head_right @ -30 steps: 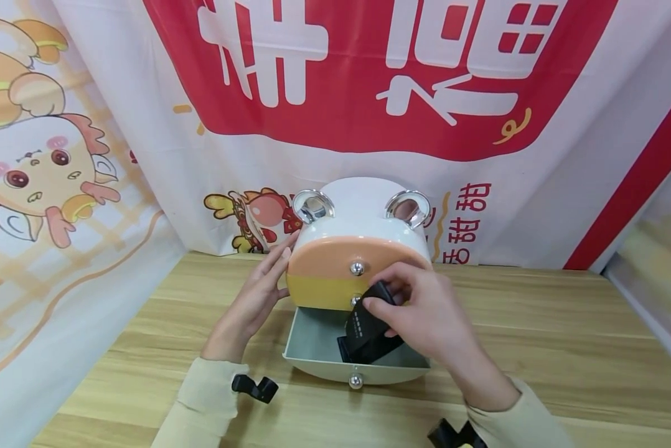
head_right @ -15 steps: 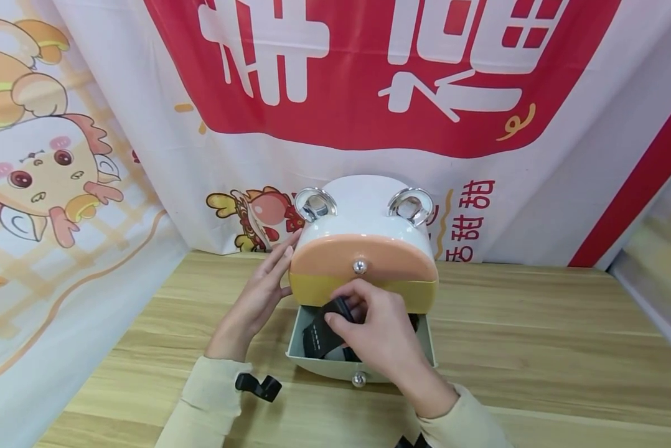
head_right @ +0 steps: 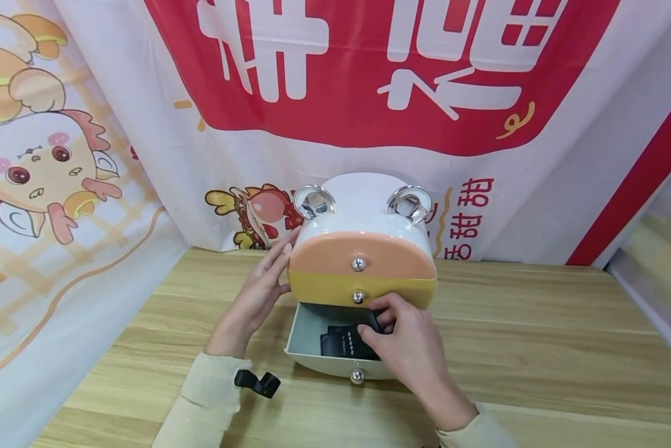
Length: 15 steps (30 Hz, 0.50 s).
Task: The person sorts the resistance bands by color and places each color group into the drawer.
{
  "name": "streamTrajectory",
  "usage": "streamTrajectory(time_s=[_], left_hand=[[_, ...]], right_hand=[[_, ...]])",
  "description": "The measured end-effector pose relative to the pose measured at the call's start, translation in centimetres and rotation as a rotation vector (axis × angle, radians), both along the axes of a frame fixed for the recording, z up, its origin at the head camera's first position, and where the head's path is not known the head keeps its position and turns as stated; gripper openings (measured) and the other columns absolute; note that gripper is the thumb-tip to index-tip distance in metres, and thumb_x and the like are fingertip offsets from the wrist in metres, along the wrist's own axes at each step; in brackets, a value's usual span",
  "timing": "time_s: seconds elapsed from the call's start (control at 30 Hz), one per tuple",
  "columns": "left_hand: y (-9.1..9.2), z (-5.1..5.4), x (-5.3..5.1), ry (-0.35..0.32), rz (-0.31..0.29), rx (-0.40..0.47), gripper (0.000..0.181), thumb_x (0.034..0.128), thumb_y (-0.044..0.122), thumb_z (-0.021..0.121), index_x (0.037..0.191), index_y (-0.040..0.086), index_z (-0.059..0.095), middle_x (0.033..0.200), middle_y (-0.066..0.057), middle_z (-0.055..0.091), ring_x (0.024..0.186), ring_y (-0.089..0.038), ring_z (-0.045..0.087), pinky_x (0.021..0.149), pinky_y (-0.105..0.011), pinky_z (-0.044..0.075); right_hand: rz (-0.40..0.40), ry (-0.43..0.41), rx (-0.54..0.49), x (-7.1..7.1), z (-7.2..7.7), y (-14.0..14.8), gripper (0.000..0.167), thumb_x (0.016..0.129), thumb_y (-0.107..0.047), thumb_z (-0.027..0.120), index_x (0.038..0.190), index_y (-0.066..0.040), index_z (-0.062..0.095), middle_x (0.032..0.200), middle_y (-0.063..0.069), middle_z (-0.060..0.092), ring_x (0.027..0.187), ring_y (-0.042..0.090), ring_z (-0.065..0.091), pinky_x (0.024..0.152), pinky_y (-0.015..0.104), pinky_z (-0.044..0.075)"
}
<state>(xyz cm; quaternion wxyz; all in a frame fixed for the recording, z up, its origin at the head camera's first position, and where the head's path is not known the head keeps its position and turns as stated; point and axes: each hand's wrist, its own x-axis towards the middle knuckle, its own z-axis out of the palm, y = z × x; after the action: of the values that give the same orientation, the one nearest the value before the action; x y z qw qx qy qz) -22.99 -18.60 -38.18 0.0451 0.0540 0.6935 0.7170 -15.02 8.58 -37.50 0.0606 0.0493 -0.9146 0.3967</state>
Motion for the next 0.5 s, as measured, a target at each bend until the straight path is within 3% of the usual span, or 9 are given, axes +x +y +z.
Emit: streamTrajectory(time_s=[0.27,0.5], left_hand=[[0.0,0.0,-0.2,0.002,-0.001,-0.007,0.054,0.107,0.063,0.055,0.159,0.053,0.045,0.172,0.017,0.038,0.155,-0.022,0.045,0.116,-0.057,0.05],[0.0,0.0,0.0,-0.002,0.01,-0.01,0.052,0.1068,0.062,0.056,0.158,0.054,0.046,0.171,0.018,0.039,0.155,-0.021,0.044,0.117,-0.058,0.05]], right_hand=[[-0.023,0.017,0.139,-0.1,-0.8,1.2,0.037,0.085,-0.033,0.092,0.113,-0.016,0.075,0.102,0.001,0.078,0.094,0.022,0.068,0.078,0.039,0.052],[0.024,0.134,0.266,0.1,-1.3,1.5,0.025,0.083,-0.027,0.093,0.099,-0.015,0.078,0.101,0.002,0.076,0.098,0.025,0.07,0.082,0.049,0.06]])
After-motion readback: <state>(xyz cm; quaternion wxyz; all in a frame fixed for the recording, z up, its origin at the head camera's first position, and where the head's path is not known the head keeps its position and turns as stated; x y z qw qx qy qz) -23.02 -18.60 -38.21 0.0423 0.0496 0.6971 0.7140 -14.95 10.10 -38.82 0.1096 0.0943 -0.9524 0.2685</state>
